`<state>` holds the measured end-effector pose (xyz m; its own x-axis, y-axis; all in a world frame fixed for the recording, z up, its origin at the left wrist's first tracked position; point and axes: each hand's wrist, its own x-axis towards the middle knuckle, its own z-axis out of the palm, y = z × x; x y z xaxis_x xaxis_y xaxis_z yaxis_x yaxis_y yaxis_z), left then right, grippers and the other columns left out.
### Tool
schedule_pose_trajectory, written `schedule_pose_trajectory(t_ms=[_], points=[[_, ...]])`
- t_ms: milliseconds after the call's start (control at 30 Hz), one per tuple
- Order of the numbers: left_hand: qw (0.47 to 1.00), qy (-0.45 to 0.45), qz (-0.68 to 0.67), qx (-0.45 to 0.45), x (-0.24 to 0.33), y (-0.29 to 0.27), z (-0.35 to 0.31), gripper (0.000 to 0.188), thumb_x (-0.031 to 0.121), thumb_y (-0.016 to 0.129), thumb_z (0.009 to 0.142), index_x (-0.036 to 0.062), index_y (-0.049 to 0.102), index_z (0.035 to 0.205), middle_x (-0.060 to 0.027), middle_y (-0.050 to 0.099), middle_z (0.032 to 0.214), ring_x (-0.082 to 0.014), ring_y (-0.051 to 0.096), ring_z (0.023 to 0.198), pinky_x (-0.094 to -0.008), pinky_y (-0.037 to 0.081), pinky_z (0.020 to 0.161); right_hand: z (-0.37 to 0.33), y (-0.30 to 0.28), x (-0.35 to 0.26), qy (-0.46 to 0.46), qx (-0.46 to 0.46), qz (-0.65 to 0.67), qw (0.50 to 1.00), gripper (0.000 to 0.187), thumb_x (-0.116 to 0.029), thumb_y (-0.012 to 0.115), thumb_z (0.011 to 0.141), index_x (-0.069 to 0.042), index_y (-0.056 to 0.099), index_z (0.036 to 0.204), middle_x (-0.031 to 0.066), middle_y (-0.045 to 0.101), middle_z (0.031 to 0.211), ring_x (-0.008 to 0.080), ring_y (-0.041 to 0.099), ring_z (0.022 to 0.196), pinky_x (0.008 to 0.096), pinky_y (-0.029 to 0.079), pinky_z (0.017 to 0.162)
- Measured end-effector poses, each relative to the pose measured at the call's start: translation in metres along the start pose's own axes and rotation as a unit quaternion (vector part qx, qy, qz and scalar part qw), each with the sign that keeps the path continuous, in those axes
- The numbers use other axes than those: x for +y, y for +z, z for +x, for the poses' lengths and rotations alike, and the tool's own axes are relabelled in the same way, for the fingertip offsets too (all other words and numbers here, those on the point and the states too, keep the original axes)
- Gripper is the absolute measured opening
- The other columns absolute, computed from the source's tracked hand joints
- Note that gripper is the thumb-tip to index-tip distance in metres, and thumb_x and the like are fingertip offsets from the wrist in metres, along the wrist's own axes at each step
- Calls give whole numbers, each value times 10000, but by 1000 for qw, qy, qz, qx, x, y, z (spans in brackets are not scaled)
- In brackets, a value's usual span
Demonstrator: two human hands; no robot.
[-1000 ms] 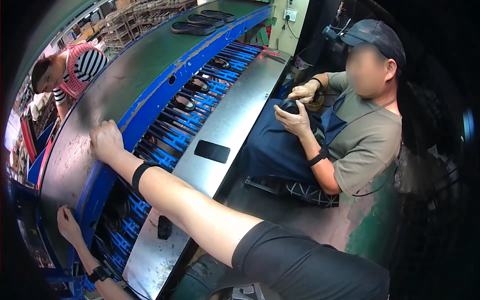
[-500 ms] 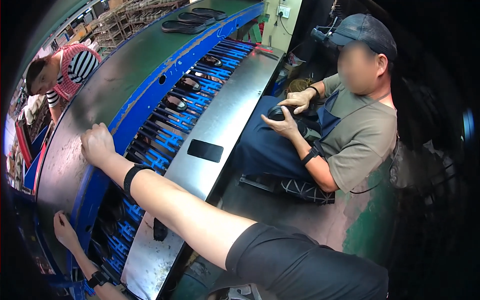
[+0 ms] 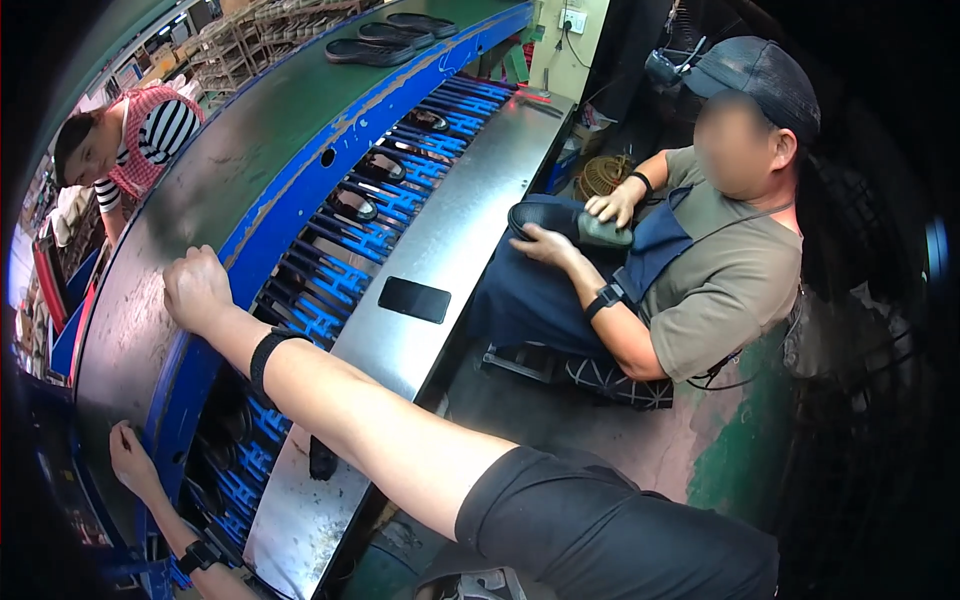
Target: Monitoring and interacting with a conveyor-based shoe assembly machine.
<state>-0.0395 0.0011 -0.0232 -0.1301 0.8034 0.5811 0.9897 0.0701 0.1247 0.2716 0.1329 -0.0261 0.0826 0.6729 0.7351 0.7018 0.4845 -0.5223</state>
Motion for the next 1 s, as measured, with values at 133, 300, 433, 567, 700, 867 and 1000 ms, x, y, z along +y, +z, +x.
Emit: schedule_pose_trajectory(t_ms=[133, 300, 433, 567, 700, 867, 1000], points=[[1000, -6, -11, -4, 3, -2, 0, 305, 235, 488, 1017, -6, 660, 1089, -165, 693, 1050, -321, 664, 962, -370, 506, 842, 1, -1, -1, 3, 5, 6, 1000, 131, -171, 640, 730, -90, 680, 636, 106, 658, 694, 264, 604, 777, 385, 433, 762], [1000, 2, -7, 7, 4, -2, -1, 264, 214, 503, 1008, 19, 671, 1067, -144, 699, 1032, -308, 670, 940, -363, 511, 835, 2, -3, 0, -3, 6, 5, 1000, 128, -184, 656, 731, -94, 671, 642, 102, 647, 688, 268, 607, 769, 391, 443, 753], [1000, -4, -5, 5, 10, -9, -2, 258, 205, 516, 998, 8, 672, 1061, -155, 696, 1019, -307, 670, 934, -365, 510, 830, 1, -1, -1, -4, 21, 10, 1000, 111, -178, 661, 702, -89, 670, 638, 104, 647, 696, 267, 605, 756, 395, 443, 740], [1000, 2, -23, 20, 11, -4, -3, 236, 191, 533, 981, 13, 674, 1045, -155, 691, 996, -312, 668, 923, -367, 509, 819, 1, -4, 1, -18, 33, -18, 999, 109, -190, 661, 683, -96, 676, 631, 95, 657, 690, 266, 615, 740, 403, 449, 714], [999, 1, -4, 32, 21, -13, -5, 218, 189, 538, 960, 32, 684, 1000, -148, 690, 948, -308, 674, 885, -371, 512, 791, 1, -7, -4, -24, 17, -24, 999, 151, -239, 670, 707, -110, 683, 630, 83, 674, 697, 258, 634, 738, 404, 457, 710], [998, 1, -28, 54, 36, -9, -7, 212, 212, 559, 942, 49, 694, 951, -146, 673, 881, -302, 657, 804, -381, 504, 740, -1, -7, 6, -40, 38, -22, 998, 157, -229, 661, 701, -97, 667, 616, 93, 669, 688, 275, 631, 712, 414, 469, 691], [997, 3, -3, 75, 39, -20, -11, 174, 170, 574, 913, 39, 688, 921, -157, 671, 877, -331, 656, 809, -400, 509, 732, 0, -11, -3, -71, 42, -16, 996, 181, -246, 656, 709, -89, 658, 620, 102, 666, 675, 290, 631, 685, 431, 482, 662]])
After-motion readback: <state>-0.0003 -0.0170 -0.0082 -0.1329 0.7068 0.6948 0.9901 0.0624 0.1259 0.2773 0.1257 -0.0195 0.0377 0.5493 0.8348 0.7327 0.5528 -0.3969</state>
